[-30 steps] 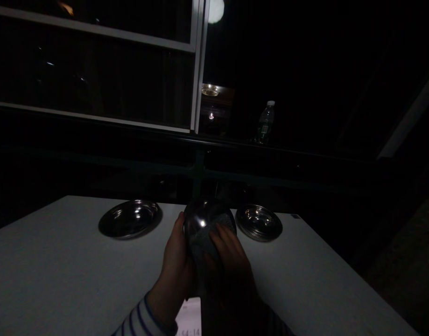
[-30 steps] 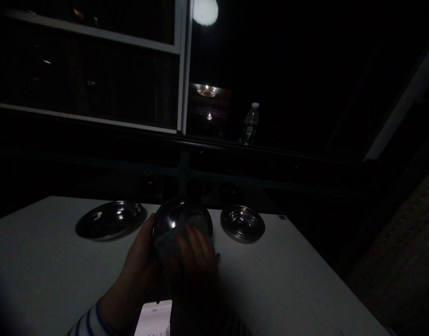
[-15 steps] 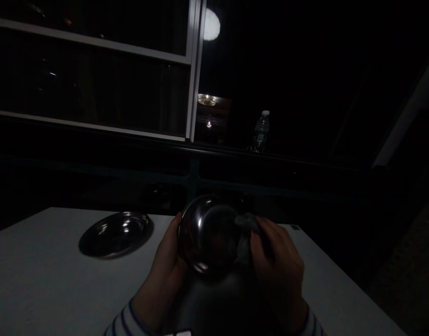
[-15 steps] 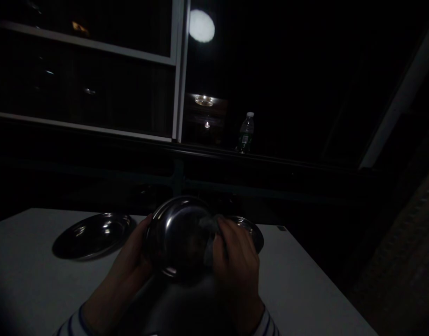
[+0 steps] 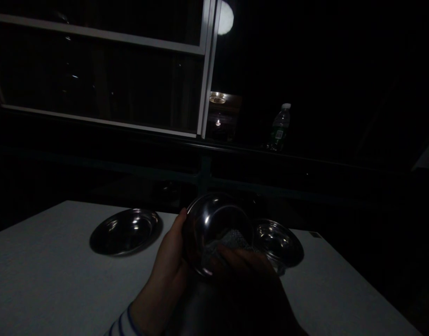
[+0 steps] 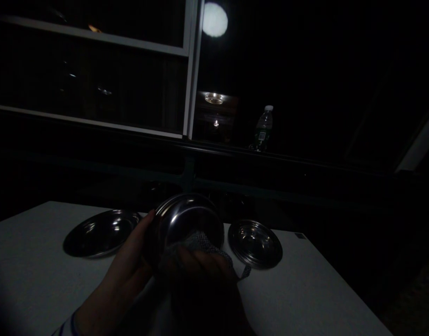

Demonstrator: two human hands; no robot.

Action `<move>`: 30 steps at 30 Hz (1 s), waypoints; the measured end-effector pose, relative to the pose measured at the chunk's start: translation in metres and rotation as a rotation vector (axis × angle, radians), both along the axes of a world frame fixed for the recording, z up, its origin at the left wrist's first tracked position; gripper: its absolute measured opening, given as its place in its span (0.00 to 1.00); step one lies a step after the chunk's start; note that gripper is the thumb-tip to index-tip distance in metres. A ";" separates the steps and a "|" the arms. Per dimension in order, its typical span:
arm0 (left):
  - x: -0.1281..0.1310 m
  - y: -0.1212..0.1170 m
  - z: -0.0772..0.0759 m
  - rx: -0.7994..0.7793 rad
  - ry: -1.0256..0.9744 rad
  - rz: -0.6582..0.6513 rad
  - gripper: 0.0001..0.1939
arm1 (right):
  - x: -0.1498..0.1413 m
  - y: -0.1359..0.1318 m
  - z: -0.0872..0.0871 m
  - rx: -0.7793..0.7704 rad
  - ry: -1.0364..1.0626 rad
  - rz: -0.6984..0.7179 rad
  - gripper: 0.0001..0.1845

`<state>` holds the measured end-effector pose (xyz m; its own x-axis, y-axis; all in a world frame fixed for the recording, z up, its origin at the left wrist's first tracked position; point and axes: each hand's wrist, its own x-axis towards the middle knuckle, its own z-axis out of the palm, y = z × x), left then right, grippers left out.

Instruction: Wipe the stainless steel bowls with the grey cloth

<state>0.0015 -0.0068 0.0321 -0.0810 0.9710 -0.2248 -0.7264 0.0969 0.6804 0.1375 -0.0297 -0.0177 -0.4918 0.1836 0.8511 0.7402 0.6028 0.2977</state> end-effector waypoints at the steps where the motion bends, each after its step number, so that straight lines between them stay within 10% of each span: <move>1: -0.001 0.004 -0.003 -0.016 0.006 -0.009 0.09 | 0.000 0.001 -0.002 -0.003 0.019 0.010 0.15; 30: -0.003 0.010 -0.022 -0.061 0.419 -0.134 0.21 | 0.013 0.002 -0.003 -0.039 0.047 -0.183 0.14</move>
<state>-0.0012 0.0033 0.0097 -0.0516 0.9652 -0.2563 -0.3676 0.2203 0.9035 0.1507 -0.0277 -0.0208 -0.4066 0.2999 0.8630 0.8513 0.4672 0.2388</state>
